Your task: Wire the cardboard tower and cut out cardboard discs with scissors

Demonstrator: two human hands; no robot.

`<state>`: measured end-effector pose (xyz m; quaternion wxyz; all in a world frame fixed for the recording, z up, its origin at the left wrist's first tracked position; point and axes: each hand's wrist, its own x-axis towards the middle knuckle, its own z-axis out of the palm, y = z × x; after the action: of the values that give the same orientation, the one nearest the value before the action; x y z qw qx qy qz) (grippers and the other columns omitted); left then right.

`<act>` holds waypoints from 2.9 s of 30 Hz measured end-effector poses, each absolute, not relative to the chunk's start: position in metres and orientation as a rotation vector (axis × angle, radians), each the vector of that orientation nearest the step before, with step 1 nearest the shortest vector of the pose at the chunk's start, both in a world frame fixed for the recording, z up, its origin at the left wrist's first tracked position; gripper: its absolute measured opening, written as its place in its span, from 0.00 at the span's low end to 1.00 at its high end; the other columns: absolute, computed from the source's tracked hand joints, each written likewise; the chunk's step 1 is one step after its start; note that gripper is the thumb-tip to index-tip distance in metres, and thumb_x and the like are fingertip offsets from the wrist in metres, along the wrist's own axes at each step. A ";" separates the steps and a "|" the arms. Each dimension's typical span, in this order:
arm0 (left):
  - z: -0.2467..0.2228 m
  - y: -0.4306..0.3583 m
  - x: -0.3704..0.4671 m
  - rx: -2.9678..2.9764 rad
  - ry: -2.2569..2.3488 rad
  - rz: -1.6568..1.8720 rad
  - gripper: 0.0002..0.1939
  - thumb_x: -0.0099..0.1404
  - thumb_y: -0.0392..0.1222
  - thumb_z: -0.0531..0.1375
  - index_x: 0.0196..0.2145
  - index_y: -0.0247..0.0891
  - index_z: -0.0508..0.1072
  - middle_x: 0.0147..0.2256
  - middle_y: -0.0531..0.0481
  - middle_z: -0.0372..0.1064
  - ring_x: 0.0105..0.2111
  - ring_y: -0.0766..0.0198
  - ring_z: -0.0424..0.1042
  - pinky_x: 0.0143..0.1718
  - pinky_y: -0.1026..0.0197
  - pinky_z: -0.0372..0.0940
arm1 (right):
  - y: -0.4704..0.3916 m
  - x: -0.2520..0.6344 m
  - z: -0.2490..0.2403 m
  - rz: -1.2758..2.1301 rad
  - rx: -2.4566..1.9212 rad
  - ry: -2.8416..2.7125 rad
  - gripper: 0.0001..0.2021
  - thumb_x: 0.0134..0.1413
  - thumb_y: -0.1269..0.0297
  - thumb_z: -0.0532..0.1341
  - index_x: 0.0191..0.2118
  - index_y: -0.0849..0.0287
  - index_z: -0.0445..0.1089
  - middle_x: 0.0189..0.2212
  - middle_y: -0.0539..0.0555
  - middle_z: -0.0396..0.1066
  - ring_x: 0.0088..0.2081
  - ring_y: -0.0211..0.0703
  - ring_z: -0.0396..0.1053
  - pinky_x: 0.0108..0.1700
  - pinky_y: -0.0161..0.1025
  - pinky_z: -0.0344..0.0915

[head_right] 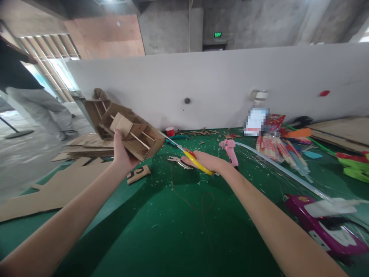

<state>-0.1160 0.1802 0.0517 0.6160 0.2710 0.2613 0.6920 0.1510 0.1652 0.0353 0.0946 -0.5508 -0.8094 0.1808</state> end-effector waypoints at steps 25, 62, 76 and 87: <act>0.047 0.176 -0.111 0.604 0.606 1.565 0.41 0.53 0.71 0.53 0.54 0.37 0.68 0.48 0.42 0.73 0.54 0.49 0.66 0.56 0.50 0.60 | 0.165 0.145 0.027 0.389 -1.571 -2.441 0.29 0.56 0.35 0.44 0.31 0.57 0.66 0.26 0.56 0.71 0.24 0.43 0.67 0.28 0.41 0.60; 0.049 0.167 -0.102 0.559 0.620 1.550 0.41 0.56 0.70 0.50 0.55 0.36 0.66 0.45 0.43 0.74 0.51 0.49 0.69 0.55 0.51 0.61 | 0.163 0.135 0.021 0.078 -1.800 -2.347 0.29 0.57 0.37 0.44 0.35 0.60 0.67 0.35 0.63 0.73 0.36 0.56 0.73 0.32 0.42 0.62; 0.042 0.170 -0.103 0.590 0.663 1.510 0.42 0.51 0.71 0.54 0.53 0.37 0.69 0.45 0.41 0.74 0.51 0.47 0.68 0.55 0.48 0.61 | 0.162 0.134 0.016 0.044 -1.750 -2.366 0.30 0.57 0.36 0.43 0.37 0.60 0.66 0.36 0.63 0.73 0.35 0.54 0.72 0.29 0.41 0.60; 0.045 0.170 -0.102 0.592 0.661 1.518 0.41 0.52 0.71 0.54 0.52 0.36 0.70 0.43 0.40 0.75 0.51 0.45 0.69 0.54 0.47 0.62 | 0.163 0.132 0.018 -0.030 -1.807 -2.371 0.34 0.57 0.35 0.40 0.35 0.62 0.68 0.34 0.66 0.74 0.37 0.57 0.73 0.35 0.43 0.62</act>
<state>-0.1021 0.1698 0.0446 0.6378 0.2594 0.2895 0.6650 0.1316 0.1629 0.0177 0.0800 -0.6042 -0.7927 -0.0101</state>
